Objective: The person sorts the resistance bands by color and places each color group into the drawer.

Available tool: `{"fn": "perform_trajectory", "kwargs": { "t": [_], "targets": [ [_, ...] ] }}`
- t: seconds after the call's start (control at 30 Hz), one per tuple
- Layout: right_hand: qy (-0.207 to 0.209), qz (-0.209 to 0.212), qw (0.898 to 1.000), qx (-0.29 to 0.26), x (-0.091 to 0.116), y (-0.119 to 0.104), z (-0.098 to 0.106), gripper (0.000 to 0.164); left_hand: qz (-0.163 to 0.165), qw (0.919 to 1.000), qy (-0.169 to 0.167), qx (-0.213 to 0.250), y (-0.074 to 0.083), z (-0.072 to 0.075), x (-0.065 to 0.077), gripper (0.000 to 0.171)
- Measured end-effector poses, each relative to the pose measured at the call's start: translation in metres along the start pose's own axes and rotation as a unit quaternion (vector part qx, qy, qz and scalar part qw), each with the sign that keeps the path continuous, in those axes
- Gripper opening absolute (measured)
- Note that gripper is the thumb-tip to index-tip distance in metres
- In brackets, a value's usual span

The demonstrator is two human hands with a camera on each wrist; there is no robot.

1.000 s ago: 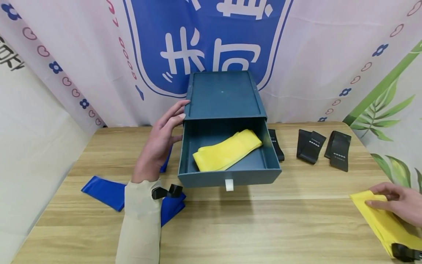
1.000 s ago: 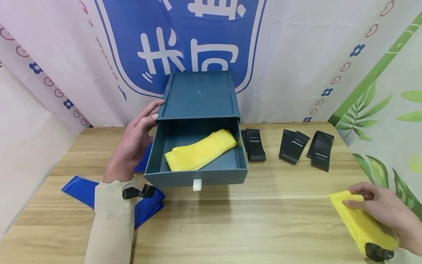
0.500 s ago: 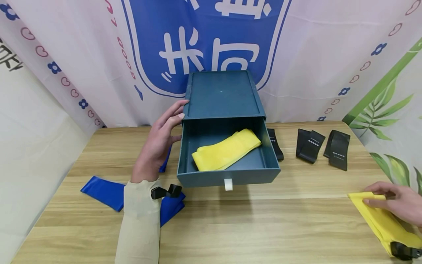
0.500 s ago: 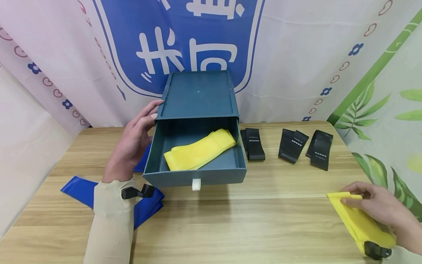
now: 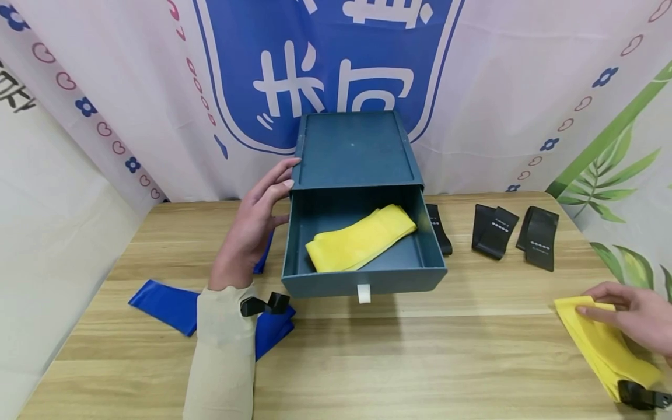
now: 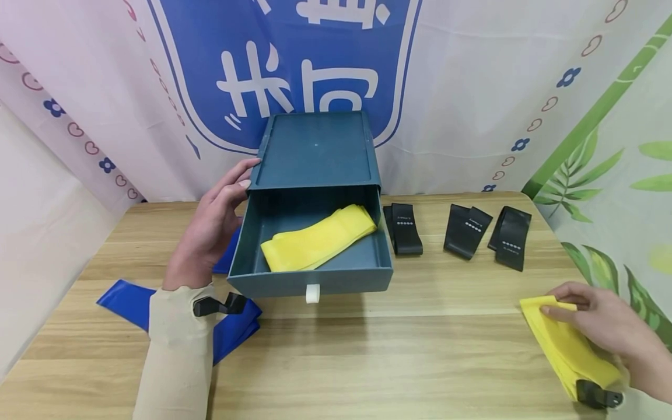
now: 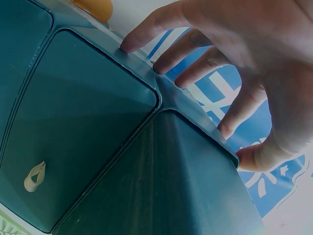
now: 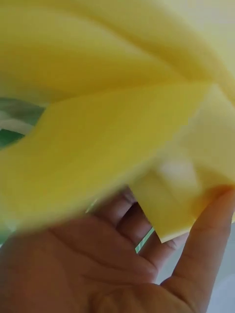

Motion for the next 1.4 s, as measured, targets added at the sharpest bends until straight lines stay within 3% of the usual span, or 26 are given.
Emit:
{"fn": "perform_trajectory", "kwargs": {
  "t": [0.17,0.53,0.73,0.9,1.1,1.27,1.4],
  "targets": [
    [0.061,0.019,0.998,-0.016,0.002,-0.008,0.005,0.034,-0.002,1.0000,0.001,0.000,0.001,0.000,0.000,0.047],
    [0.131,0.002,0.991,-0.036,0.014,-0.047,0.016,0.040,-0.002,1.0000,-0.001,-0.003,0.001,-0.001,-0.001,0.047],
    [0.137,0.011,0.988,-0.075,0.018,-0.053,0.017,0.035,0.000,1.0000,-0.001,-0.004,0.001,-0.001,-0.001,0.047],
    [0.138,0.028,0.983,-0.120,0.019,-0.057,0.018,0.008,0.002,1.0000,0.000,0.000,0.001,-0.001,0.000,0.047],
    [0.145,0.049,0.970,-0.188,0.021,-0.065,0.019,0.030,0.002,1.0000,-0.001,0.001,0.001,0.000,0.000,0.048],
    [0.145,0.077,0.957,-0.239,0.022,-0.074,0.019,0.034,0.001,1.0000,-0.003,-0.001,0.002,0.001,0.000,0.049],
    [0.151,0.085,0.956,-0.239,0.023,-0.083,0.018,0.034,0.003,1.0000,-0.003,0.000,0.001,0.001,0.001,0.049]
  ]
}}
Point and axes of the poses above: each hand's wrist, its own x-axis away from the middle knuckle, its own z-axis out of the back of the hand, y = z × x, the point moved 3 cm from there along -x, towards the middle knuckle, and after that the axes turned 4 degrees about -x, right-handed, at the moved point
